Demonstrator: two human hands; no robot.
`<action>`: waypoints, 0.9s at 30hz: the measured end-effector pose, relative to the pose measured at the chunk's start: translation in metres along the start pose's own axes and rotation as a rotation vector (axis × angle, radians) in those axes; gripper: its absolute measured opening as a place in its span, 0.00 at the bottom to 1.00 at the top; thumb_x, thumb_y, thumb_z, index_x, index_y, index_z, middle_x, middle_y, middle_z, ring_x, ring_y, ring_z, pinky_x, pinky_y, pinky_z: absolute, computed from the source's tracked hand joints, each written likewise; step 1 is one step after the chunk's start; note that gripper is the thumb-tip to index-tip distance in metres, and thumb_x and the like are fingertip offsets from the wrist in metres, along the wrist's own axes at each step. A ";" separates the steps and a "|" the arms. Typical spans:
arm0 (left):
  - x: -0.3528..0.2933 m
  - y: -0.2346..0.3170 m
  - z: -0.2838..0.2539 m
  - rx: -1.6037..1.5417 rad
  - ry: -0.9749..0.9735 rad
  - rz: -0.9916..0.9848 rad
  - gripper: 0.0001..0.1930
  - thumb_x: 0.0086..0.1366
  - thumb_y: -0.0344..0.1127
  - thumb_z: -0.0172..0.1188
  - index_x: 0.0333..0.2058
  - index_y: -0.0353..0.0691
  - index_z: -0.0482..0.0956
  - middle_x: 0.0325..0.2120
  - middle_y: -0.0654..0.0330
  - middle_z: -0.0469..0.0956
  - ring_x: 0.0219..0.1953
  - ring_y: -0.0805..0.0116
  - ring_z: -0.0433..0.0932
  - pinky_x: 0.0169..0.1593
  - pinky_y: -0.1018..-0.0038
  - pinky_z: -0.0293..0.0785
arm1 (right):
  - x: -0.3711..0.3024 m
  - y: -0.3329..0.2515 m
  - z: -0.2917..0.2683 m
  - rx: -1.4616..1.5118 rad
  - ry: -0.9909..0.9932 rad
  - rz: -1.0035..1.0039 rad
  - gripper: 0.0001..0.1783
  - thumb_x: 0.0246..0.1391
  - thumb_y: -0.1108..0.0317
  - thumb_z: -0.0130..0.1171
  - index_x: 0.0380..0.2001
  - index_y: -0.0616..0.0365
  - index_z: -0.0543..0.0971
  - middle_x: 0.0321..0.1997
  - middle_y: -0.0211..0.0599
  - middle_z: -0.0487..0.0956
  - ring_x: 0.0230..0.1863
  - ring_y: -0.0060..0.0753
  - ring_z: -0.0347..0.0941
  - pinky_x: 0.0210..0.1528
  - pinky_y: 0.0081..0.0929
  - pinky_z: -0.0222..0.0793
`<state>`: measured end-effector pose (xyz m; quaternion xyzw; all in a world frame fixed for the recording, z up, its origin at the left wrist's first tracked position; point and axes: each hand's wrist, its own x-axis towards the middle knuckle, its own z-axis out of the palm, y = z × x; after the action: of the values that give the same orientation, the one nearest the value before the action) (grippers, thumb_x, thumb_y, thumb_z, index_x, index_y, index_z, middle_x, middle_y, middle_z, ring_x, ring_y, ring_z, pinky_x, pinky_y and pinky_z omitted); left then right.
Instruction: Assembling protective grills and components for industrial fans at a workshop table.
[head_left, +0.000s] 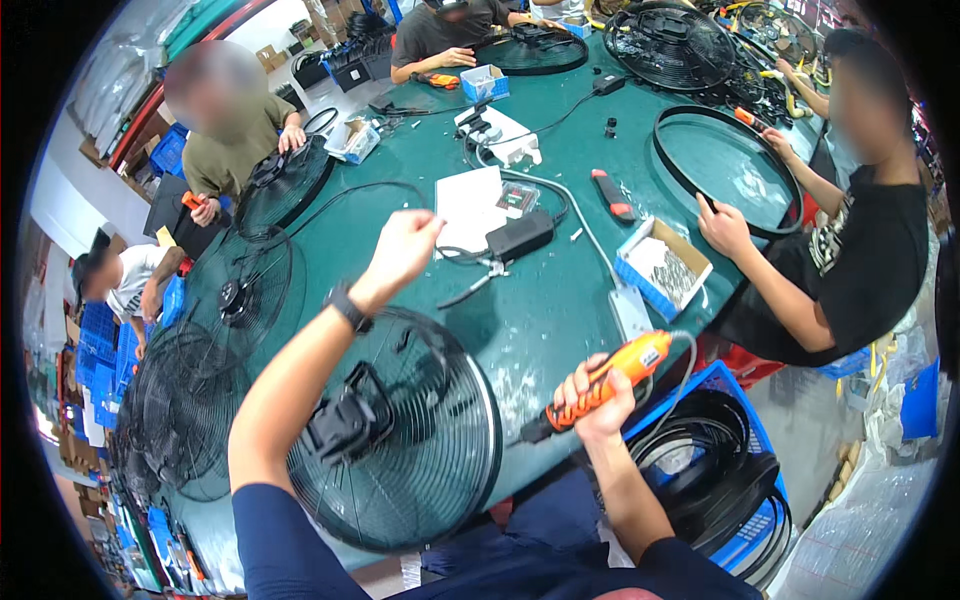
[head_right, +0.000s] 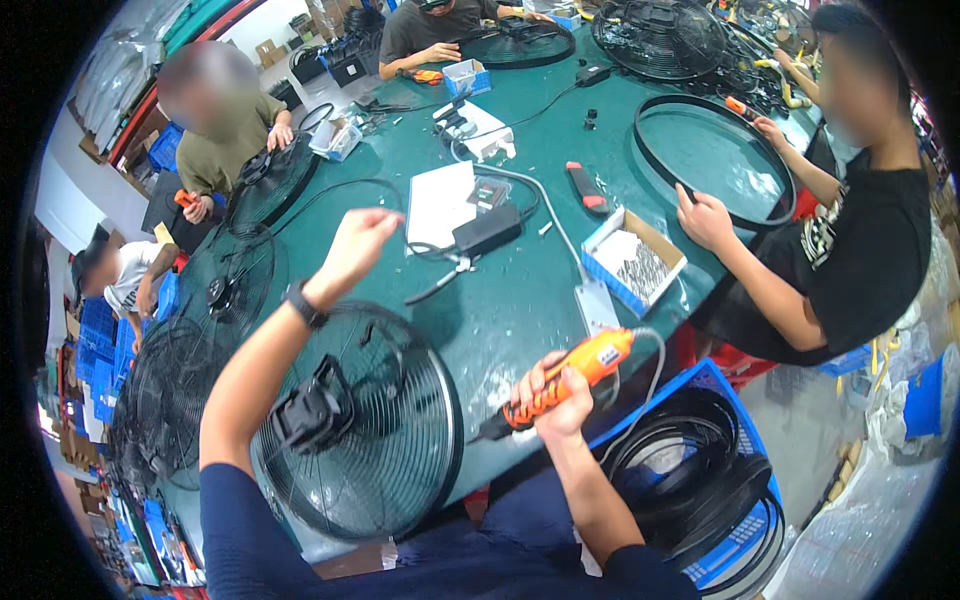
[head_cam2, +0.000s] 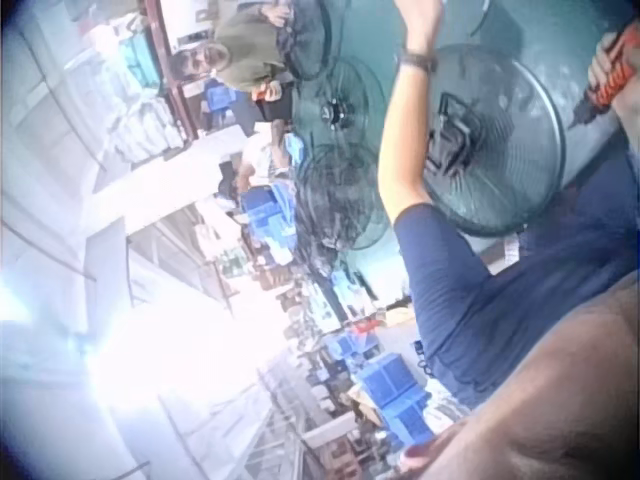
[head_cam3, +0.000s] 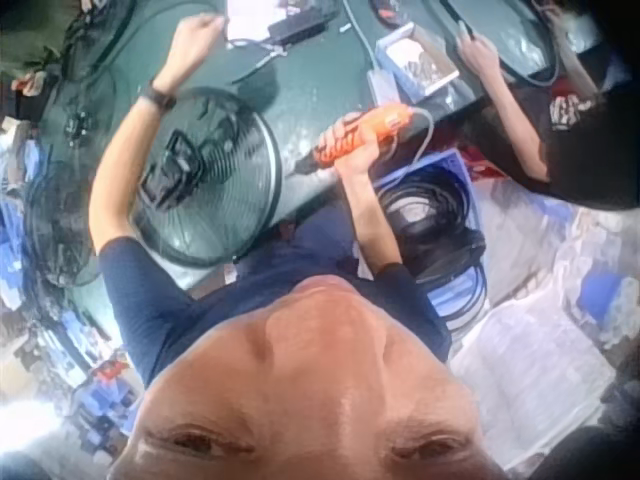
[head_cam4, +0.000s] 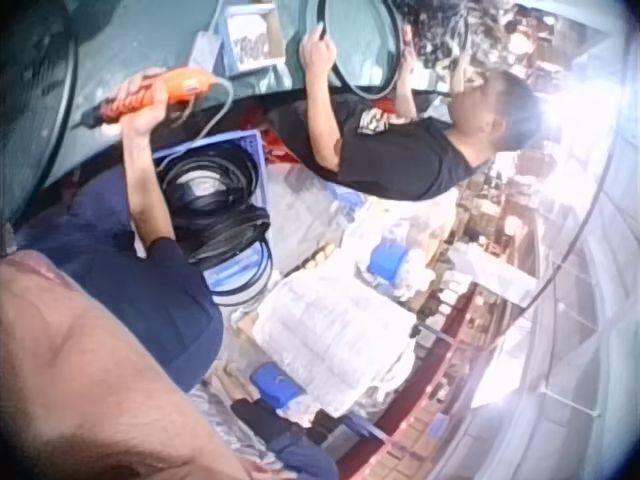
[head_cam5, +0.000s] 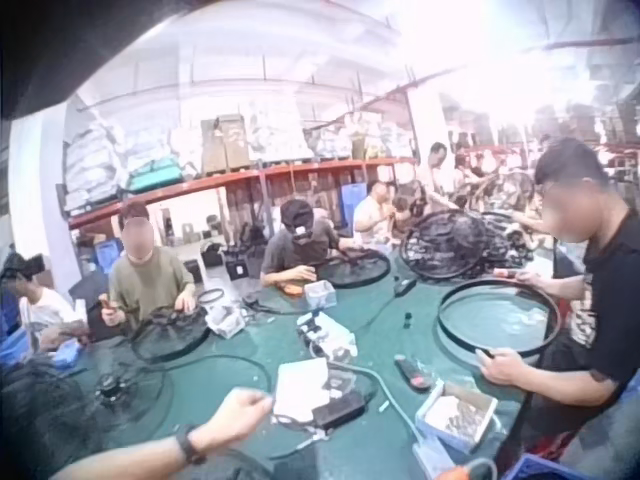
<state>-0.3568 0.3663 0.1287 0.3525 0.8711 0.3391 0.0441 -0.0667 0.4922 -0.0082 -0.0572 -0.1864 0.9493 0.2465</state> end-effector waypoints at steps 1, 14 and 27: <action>0.041 0.010 0.002 0.158 -0.088 -0.014 0.15 0.62 0.36 0.51 0.42 0.32 0.78 0.28 0.53 0.80 0.29 0.65 0.77 0.37 0.70 0.72 | 0.000 -0.003 -0.005 0.025 -0.001 0.005 0.18 0.50 0.49 0.51 0.35 0.51 0.70 0.20 0.31 0.67 0.18 0.32 0.65 0.27 0.39 0.66; 0.269 -0.044 0.093 0.576 -0.298 0.040 0.32 0.54 0.39 0.50 0.60 0.48 0.58 0.42 0.44 0.76 0.45 0.47 0.76 0.47 0.56 0.72 | 0.000 -0.008 -0.005 0.058 0.055 0.231 0.20 0.47 0.53 0.56 0.38 0.56 0.70 0.25 0.40 0.72 0.24 0.40 0.70 0.34 0.43 0.67; 0.306 -0.093 0.105 -0.110 -0.366 -0.156 0.19 0.61 0.39 0.50 0.52 0.48 0.75 0.46 0.43 0.75 0.50 0.53 0.75 0.54 0.66 0.66 | 0.001 -0.015 0.002 0.047 0.067 0.301 0.19 0.50 0.58 0.57 0.41 0.58 0.70 0.27 0.44 0.74 0.25 0.41 0.72 0.33 0.42 0.68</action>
<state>-0.6070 0.5738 0.0395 0.3367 0.8535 0.3118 0.2469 -0.0610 0.5039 -0.0001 -0.1105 -0.1453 0.9772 0.1087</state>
